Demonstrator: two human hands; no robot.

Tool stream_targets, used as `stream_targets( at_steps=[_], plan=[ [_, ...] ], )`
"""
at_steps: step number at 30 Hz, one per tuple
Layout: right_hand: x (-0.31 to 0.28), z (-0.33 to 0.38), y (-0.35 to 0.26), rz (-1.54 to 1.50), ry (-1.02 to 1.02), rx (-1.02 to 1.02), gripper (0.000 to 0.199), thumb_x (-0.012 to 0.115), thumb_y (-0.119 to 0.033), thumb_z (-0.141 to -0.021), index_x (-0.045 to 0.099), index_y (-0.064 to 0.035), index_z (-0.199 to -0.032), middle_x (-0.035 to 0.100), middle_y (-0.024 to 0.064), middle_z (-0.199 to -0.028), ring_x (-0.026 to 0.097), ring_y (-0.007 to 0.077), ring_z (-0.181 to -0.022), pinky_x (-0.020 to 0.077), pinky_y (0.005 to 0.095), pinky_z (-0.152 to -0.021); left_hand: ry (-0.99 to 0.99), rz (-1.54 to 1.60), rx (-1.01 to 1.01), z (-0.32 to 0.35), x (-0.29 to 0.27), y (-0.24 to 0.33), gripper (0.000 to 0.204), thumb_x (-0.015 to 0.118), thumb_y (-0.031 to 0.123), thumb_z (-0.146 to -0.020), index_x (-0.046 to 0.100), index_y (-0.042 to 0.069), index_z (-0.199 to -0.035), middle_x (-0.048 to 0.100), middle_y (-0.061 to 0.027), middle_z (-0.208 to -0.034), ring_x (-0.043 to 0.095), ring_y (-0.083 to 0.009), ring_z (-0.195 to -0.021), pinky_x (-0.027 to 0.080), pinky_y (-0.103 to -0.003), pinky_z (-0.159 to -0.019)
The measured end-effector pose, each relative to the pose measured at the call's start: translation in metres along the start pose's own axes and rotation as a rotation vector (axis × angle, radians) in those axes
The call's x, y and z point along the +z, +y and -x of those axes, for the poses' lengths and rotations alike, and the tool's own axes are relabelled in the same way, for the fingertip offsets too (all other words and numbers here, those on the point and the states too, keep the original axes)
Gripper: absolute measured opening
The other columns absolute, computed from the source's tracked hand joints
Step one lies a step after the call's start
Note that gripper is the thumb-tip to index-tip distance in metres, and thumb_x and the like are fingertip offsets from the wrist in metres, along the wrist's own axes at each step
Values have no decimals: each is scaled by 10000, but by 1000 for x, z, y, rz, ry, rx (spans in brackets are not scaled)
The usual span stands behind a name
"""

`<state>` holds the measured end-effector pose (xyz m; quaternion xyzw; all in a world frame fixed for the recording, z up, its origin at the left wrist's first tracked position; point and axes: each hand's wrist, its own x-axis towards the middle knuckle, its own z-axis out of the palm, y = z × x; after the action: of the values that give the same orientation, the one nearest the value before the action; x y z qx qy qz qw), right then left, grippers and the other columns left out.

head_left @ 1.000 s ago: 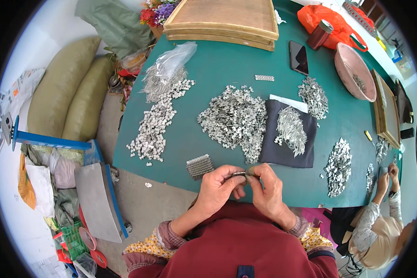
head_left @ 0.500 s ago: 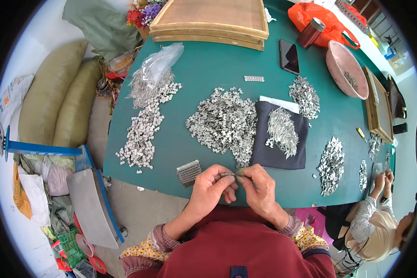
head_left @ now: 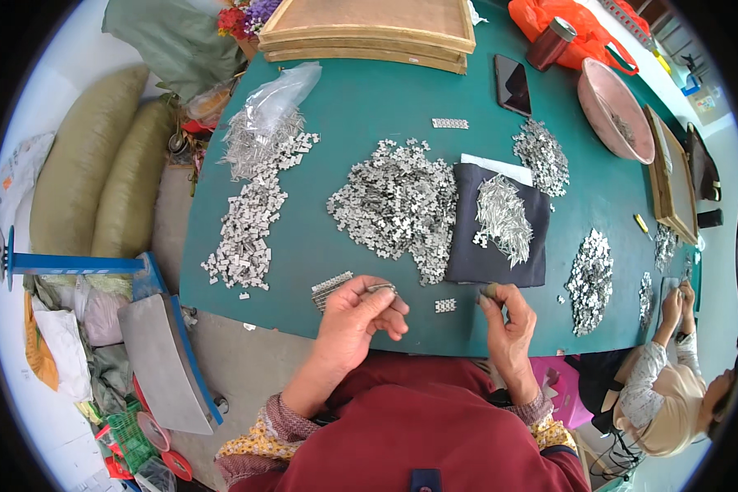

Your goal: The person picks up small metal pieces and fits them together by hand to form a chain, placing the finished units into a stack. They then pause to adjust a wrist strap before resuming the assembly of the metal chains.

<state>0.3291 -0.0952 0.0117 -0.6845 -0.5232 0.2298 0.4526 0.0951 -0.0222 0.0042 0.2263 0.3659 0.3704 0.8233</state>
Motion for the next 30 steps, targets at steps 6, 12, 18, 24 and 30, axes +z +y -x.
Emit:
stream_targets(
  at_steps=[6, 12, 18, 24, 30],
  plan=[
    [1, 4, -2, 46, -45, -119, 123, 649, 92, -835, 597, 10, -910, 614, 107, -802, 565, 216, -674, 474, 316, -639, -106, 18, -31, 0, 8, -5, 212, 639, -13, -918, 573, -8, -1121, 705, -173, -950, 709, -219, -742, 590, -334, -632],
    [2, 2, -4, 56, -72, -127, 122, 654, 87, -834, 609, 7, -914, 612, 109, -802, 565, 223, -677, 471, 321, -638, -84, -52, -23, 2, 12, -4, 206, 645, -3, -916, 567, -24, -1105, 700, -167, -929, 709, -223, -746, 592, -332, -635],
    [-2, -4, -2, 88, -51, -152, 133, 667, 77, -820, 632, -1, -921, 652, 119, -843, 618, 284, -751, 495, 363, -658, -41, -112, -37, -2, 13, -7, 111, 585, 35, -965, 573, -34, -1051, 694, -167, -899, 707, -219, -691, 589, -322, -587],
    [-9, -41, 11, 261, 10, -238, 126, 658, 45, -824, 639, -16, -932, 617, 108, -863, 578, 300, -805, 476, 396, -718, -47, -201, -6, -3, 15, -7, 96, 578, 49, -974, 591, -43, -1003, 690, -164, -853, 700, -212, -645, 583, -316, -552],
    [-9, -72, 19, 580, 40, -399, 136, 664, -39, -824, 674, -61, -957, 582, 80, -953, 531, 303, -904, 417, 416, -785, -69, -278, 19, -9, 24, -2, 99, 594, 57, -969, 600, -37, -997, 690, -157, -847, 697, -210, -639, 582, -317, -546]
  ],
)
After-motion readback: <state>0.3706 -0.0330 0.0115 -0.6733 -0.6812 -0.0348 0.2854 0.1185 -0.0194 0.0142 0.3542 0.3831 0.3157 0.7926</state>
